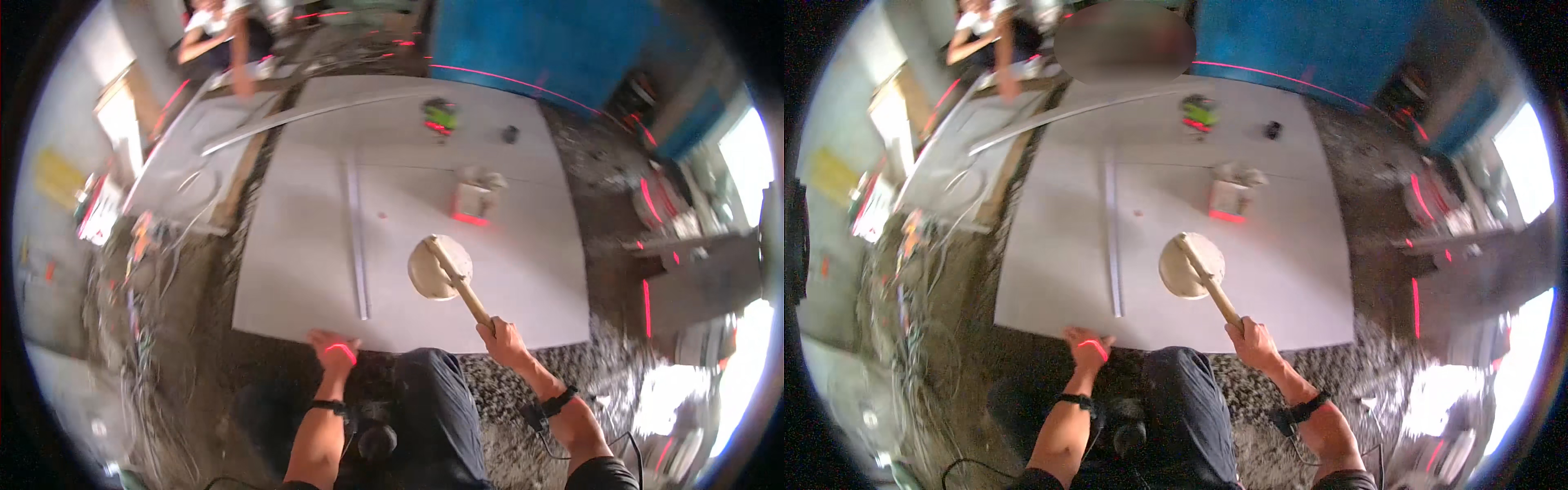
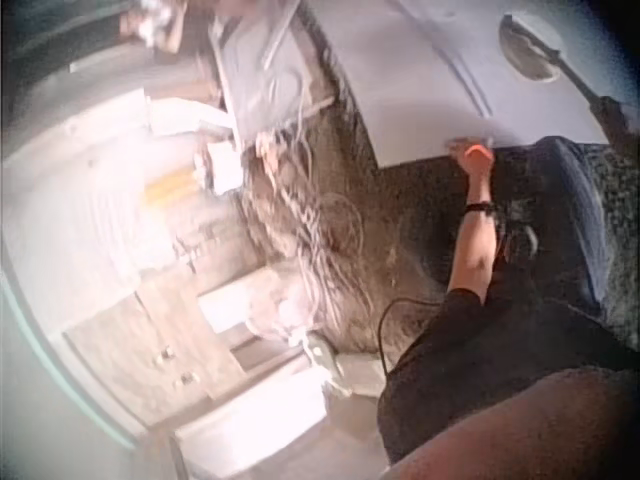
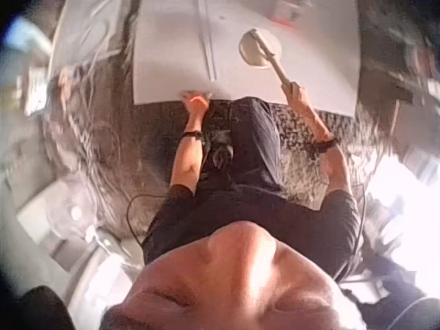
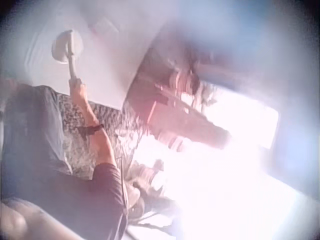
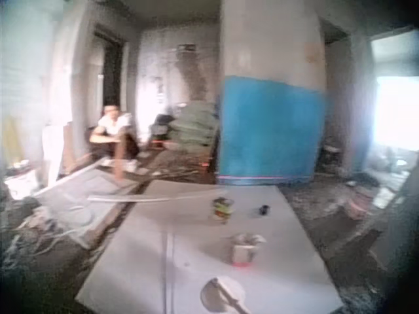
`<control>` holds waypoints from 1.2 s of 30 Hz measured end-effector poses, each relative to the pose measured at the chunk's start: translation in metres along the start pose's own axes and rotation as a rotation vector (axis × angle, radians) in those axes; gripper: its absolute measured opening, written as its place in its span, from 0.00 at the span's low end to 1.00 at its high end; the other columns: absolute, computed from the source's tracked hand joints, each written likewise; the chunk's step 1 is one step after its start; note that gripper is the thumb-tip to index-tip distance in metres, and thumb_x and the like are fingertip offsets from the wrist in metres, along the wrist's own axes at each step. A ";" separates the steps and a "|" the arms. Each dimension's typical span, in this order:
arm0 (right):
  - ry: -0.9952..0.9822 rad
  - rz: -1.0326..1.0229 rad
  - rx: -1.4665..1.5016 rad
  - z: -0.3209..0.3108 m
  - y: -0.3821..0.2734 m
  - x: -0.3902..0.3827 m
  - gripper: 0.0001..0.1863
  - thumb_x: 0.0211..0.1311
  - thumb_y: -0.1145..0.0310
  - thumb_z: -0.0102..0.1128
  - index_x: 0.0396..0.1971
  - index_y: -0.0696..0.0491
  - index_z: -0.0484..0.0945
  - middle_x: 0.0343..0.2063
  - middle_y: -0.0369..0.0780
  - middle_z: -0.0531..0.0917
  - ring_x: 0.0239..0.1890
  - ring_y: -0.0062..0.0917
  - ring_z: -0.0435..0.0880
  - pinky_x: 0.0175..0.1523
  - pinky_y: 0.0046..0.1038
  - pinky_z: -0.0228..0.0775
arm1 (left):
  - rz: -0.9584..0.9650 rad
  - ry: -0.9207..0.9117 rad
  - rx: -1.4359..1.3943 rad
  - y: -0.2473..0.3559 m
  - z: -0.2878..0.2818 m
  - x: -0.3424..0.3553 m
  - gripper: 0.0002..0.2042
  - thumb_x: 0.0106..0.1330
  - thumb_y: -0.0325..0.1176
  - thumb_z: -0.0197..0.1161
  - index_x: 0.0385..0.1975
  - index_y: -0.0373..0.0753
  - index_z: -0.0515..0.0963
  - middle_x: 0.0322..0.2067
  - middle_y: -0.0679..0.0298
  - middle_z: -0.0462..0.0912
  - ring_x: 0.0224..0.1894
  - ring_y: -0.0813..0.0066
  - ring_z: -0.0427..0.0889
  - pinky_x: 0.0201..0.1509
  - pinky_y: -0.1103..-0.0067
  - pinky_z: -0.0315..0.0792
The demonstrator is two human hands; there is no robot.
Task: Measuring, positioning, and leveling large floor tiles on a bed of mortar using a measuring tape and a rubber mallet.
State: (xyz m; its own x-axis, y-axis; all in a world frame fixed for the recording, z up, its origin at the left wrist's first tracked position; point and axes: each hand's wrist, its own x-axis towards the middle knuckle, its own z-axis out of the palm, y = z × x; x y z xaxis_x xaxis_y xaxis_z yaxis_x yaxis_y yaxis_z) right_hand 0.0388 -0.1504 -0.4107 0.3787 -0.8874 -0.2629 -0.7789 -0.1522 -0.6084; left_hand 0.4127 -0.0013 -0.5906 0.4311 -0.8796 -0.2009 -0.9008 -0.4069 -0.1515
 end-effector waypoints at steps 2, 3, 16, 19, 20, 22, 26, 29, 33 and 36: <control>0.069 0.109 -0.059 -0.010 0.035 -0.025 0.23 0.71 0.52 0.54 0.31 0.61 0.73 0.23 0.55 0.81 0.28 0.56 0.82 0.34 0.50 0.74 | 0.051 -0.040 0.007 -0.002 0.004 0.008 0.40 0.64 0.66 0.54 0.62 0.34 0.74 0.61 0.38 0.73 0.64 0.27 0.65 0.69 0.44 0.55; 0.100 0.147 -0.059 -0.012 0.059 -0.038 0.23 0.71 0.52 0.54 0.31 0.61 0.73 0.23 0.55 0.81 0.28 0.56 0.82 0.34 0.50 0.74 | 0.024 -0.032 0.028 0.003 -0.003 0.005 0.40 0.64 0.66 0.54 0.63 0.34 0.73 0.61 0.38 0.73 0.64 0.31 0.66 0.69 0.45 0.55; 0.311 0.431 0.097 0.027 0.164 -0.044 0.21 0.67 0.53 0.59 0.36 0.57 0.68 0.20 0.55 0.80 0.26 0.57 0.81 0.32 0.54 0.72 | 0.054 -0.457 -0.441 -0.063 -0.136 0.224 0.44 0.64 0.56 0.63 0.70 0.28 0.58 0.71 0.42 0.59 0.74 0.51 0.57 0.77 0.66 0.55; 0.255 0.620 0.061 0.017 0.179 -0.009 0.21 0.68 0.51 0.58 0.35 0.57 0.72 0.24 0.56 0.82 0.31 0.58 0.83 0.36 0.53 0.74 | 0.184 -0.380 -0.351 -0.015 -0.083 0.264 0.42 0.68 0.51 0.59 0.73 0.29 0.52 0.73 0.40 0.52 0.77 0.43 0.47 0.80 0.60 0.45; 0.239 0.645 0.095 0.009 0.169 0.006 0.21 0.67 0.51 0.59 0.35 0.58 0.72 0.24 0.56 0.82 0.31 0.57 0.83 0.36 0.52 0.74 | 0.084 -0.214 -0.317 -0.008 -0.074 0.276 0.38 0.70 0.48 0.55 0.73 0.29 0.53 0.73 0.40 0.52 0.76 0.42 0.46 0.79 0.58 0.44; 0.217 0.699 0.129 -0.014 0.154 0.023 0.21 0.67 0.51 0.60 0.35 0.58 0.73 0.23 0.56 0.82 0.31 0.57 0.83 0.35 0.51 0.74 | 0.000 0.024 -0.299 0.002 -0.063 0.310 0.33 0.74 0.43 0.49 0.73 0.30 0.53 0.73 0.41 0.53 0.76 0.41 0.45 0.79 0.54 0.43; 0.355 0.836 0.223 -0.061 0.130 0.060 0.20 0.67 0.54 0.61 0.33 0.59 0.72 0.18 0.54 0.80 0.24 0.53 0.83 0.28 0.46 0.72 | 0.100 0.302 -0.257 -0.004 -0.068 0.413 0.29 0.78 0.42 0.41 0.73 0.31 0.55 0.73 0.47 0.54 0.76 0.45 0.49 0.78 0.55 0.44; 0.449 0.820 0.175 -0.069 0.148 0.064 0.18 0.69 0.59 0.59 0.32 0.60 0.70 0.16 0.54 0.77 0.21 0.55 0.80 0.23 0.45 0.69 | 0.166 0.329 -0.259 0.029 -0.078 0.467 0.28 0.77 0.41 0.41 0.72 0.32 0.56 0.74 0.49 0.54 0.76 0.48 0.50 0.78 0.56 0.45; 0.422 0.904 0.101 -0.039 0.182 0.046 0.13 0.66 0.65 0.59 0.40 0.61 0.73 0.18 0.54 0.78 0.23 0.55 0.80 0.26 0.45 0.70 | 0.344 0.306 -0.263 0.060 -0.100 0.483 0.28 0.77 0.41 0.42 0.72 0.32 0.56 0.75 0.50 0.52 0.76 0.48 0.51 0.79 0.57 0.45; 0.357 1.003 0.149 -0.042 0.174 0.048 0.14 0.67 0.64 0.59 0.43 0.60 0.75 0.20 0.54 0.79 0.23 0.51 0.82 0.26 0.42 0.71 | 0.389 0.282 -0.294 0.060 -0.104 0.489 0.29 0.76 0.42 0.41 0.73 0.32 0.55 0.75 0.48 0.50 0.76 0.45 0.49 0.79 0.56 0.44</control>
State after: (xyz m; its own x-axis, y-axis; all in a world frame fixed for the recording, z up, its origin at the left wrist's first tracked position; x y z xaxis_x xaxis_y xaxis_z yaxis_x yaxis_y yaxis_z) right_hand -0.1000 -0.2379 -0.4979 -0.5865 -0.6571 -0.4735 -0.5749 0.7496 -0.3281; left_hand 0.5644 -0.4819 -0.5971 0.0702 -0.9940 0.0842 -0.9846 -0.0555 0.1659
